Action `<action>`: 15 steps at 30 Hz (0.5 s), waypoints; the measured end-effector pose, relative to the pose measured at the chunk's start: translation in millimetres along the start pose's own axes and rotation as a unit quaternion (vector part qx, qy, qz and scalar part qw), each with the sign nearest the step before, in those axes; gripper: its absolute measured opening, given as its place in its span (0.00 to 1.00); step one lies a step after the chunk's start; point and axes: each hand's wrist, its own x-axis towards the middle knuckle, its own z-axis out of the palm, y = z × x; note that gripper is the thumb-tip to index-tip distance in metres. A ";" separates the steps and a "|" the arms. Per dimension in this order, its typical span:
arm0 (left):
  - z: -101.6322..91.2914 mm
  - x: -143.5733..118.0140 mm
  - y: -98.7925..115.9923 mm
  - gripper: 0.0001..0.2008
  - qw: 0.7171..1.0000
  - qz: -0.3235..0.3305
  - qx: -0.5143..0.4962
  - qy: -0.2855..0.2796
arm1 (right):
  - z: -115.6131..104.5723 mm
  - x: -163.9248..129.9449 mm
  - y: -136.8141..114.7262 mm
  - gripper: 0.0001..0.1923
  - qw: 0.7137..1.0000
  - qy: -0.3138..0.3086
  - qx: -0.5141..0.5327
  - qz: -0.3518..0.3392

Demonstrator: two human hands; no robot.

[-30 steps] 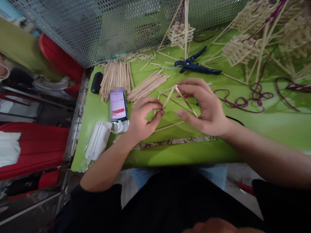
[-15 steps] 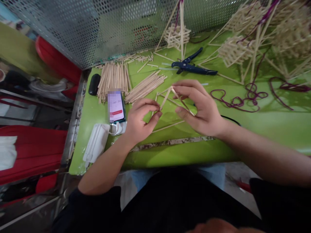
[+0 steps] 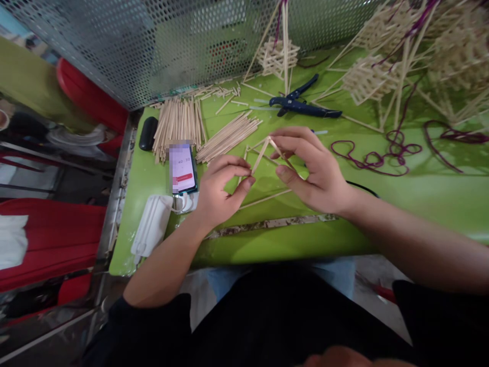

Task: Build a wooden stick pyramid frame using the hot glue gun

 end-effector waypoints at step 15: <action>-2.1 0.3 -0.4 0.02 1.000 0.004 -0.002 0.013 | 0.9 2.5 1.2 0.20 0.999 0.005 -0.025 -0.044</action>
